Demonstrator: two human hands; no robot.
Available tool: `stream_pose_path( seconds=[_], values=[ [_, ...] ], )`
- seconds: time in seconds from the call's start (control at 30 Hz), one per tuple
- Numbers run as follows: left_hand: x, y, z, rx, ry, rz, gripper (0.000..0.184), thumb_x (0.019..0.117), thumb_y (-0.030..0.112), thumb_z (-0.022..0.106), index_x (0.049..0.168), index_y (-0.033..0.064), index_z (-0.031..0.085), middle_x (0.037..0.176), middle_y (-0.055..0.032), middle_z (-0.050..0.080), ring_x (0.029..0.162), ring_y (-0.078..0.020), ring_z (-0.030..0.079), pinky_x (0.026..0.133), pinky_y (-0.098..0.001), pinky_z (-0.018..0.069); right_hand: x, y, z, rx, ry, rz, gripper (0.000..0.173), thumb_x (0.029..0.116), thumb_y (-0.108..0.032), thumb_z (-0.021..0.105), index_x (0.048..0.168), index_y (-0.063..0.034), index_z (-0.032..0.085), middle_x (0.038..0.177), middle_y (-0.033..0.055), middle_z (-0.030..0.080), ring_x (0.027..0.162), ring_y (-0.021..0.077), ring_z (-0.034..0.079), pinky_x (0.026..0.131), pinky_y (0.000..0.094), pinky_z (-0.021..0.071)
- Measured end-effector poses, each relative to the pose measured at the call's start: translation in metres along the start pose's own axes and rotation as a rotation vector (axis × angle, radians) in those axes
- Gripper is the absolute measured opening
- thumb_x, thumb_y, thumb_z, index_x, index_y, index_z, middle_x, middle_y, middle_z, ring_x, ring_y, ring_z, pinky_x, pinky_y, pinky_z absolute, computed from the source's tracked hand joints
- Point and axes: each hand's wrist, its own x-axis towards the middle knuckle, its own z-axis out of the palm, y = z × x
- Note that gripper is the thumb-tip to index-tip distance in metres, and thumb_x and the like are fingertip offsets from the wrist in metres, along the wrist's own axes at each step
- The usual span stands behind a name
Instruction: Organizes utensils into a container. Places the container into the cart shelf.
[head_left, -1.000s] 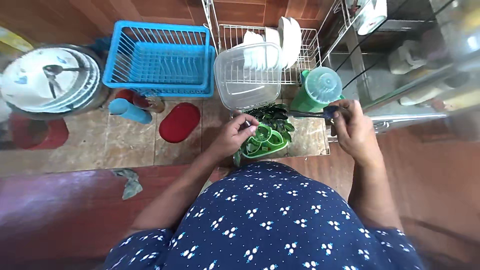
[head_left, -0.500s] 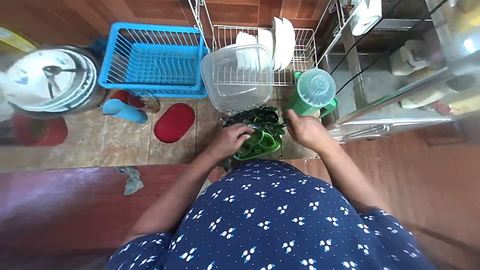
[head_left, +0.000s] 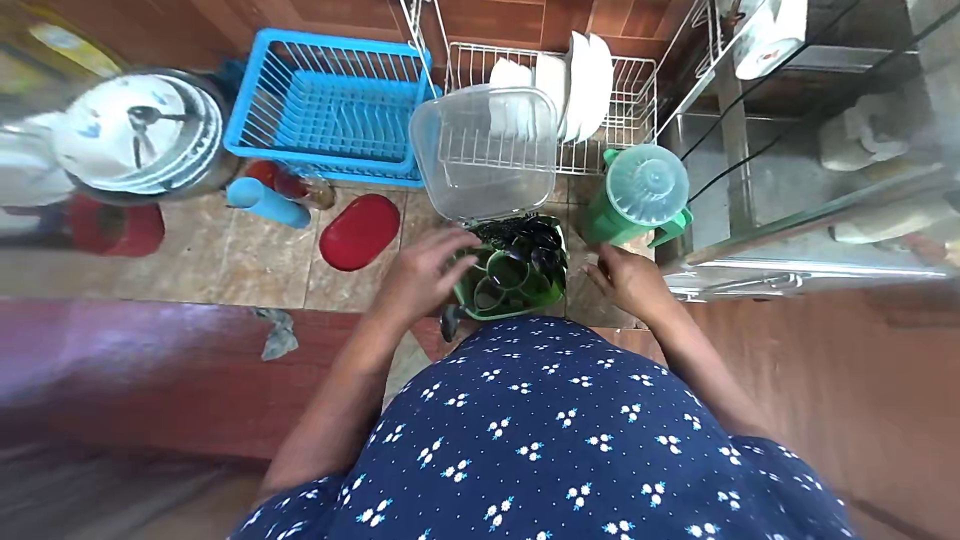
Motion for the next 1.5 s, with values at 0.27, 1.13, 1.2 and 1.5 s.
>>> stream_pose_path(
  seconds=[0.27,1.13,1.2,1.5],
  values=[
    [-0.049,-0.035,-0.017,0.222,-0.121,-0.432,0.061,0.0928,0.013,0.075,0.148,0.0073,0.049,0.145,-0.0232,0.053,0.126,-0.0448,0.057,0.103,-0.0649,0.0475,-0.012,-0.003,0.045,0.113,-0.029,-0.102,0.031,0.0986,-0.035,0.068,0.104,-0.0045,0.071,0.090,0.0125,0.072,0.078,0.0307,0.072,0.069,0.0560,0.0597],
    [-0.027,-0.029,0.013,0.273,0.052,-0.067,0.015,0.0997,0.012,0.058,0.097,-0.0011,0.064,0.086,-0.0188,0.066,0.070,-0.0349,0.067,0.059,-0.0508,0.0548,-0.007,-0.054,0.069,0.203,0.317,0.177,0.025,0.0991,-0.016,0.066,0.116,0.0012,0.059,0.084,0.0149,0.069,0.071,0.0295,0.070,0.066,0.0508,0.0594],
    [-0.030,-0.019,0.003,0.279,0.080,-0.047,0.011,0.0968,0.011,0.060,0.095,0.0002,0.063,0.081,-0.0168,0.064,0.065,-0.0327,0.065,0.055,-0.0485,0.0531,-0.014,-0.056,0.066,0.214,0.276,0.211,0.023,0.0990,-0.015,0.067,0.116,-0.0017,0.058,0.083,0.0132,0.068,0.068,0.0280,0.068,0.063,0.0506,0.0584],
    [-0.023,-0.001,-0.008,0.303,0.110,-0.194,0.011,0.0940,0.011,0.062,0.094,0.0007,0.061,0.074,-0.0169,0.062,0.062,-0.0343,0.064,0.053,-0.0502,0.0507,-0.020,-0.052,0.073,0.251,0.222,0.244,0.026,0.0995,-0.018,0.066,0.121,-0.0046,0.060,0.091,0.0126,0.069,0.072,0.0266,0.068,0.068,0.0503,0.0595]
  ],
)
